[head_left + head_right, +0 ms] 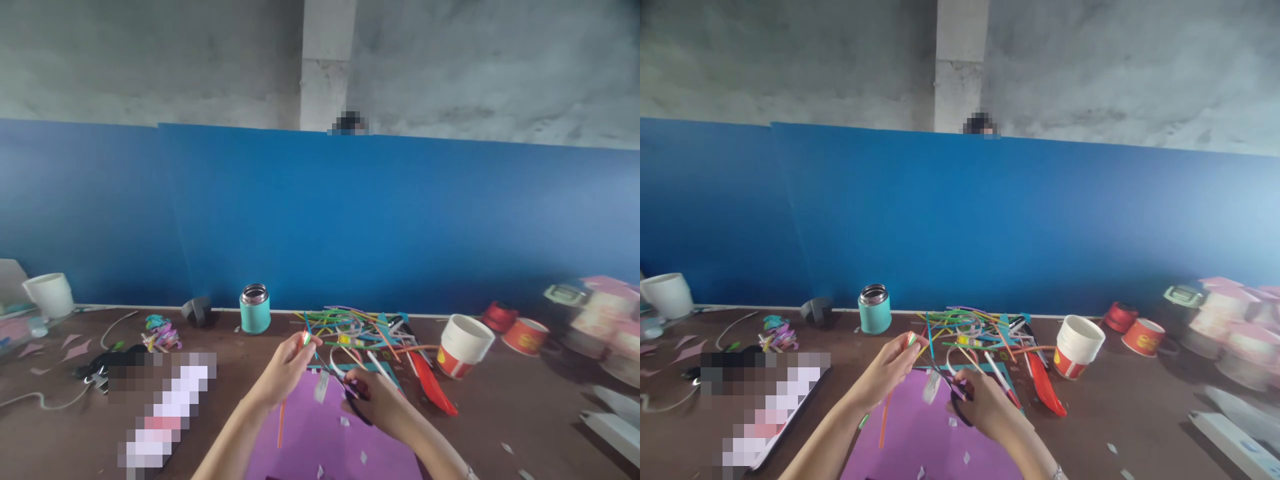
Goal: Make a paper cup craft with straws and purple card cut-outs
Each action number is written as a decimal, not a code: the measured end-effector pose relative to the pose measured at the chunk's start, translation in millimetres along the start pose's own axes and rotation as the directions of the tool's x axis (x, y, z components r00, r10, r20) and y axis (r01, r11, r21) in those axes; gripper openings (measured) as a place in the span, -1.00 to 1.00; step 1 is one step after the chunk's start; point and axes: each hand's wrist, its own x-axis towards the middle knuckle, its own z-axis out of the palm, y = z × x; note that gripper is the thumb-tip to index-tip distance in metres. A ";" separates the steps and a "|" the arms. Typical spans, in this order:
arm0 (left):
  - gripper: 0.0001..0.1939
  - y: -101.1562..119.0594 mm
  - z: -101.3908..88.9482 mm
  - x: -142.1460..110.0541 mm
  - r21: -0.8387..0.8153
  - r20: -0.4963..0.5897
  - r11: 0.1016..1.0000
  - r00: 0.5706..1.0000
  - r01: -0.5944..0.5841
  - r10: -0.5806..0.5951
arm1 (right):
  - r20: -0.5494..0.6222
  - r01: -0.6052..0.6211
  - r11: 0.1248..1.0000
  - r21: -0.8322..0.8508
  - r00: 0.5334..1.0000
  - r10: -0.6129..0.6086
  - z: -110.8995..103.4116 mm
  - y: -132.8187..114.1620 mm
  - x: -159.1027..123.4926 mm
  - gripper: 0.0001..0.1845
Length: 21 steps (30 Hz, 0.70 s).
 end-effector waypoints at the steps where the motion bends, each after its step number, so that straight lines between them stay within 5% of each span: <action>1: -0.59 0.1 0.6 -0.5 -0.059 0.015 0.998 1.000 0.015 -0.014 | 0.000 -0.002 1.000 -0.023 1.000 0.002 -0.8 -1.3 -0.5 -0.78; 7: -0.59 1.5 1.2 -2.1 -0.301 0.109 0.946 0.990 0.122 -0.093 | -0.095 0.004 0.977 -0.215 0.995 -0.025 -0.6 -7.7 -0.5 -0.68; 14: -0.67 1.6 0.9 -1.1 -0.412 0.078 0.898 0.988 0.153 -0.132 | 0.070 -0.062 0.998 0.031 0.996 0.060 7.0 -15.6 1.9 -0.76; 21: -0.61 -4.5 4.5 4.3 -0.413 0.027 0.910 0.999 0.047 -0.039 | 0.114 -0.087 0.992 0.087 0.990 0.076 6.2 -26.1 1.1 -0.80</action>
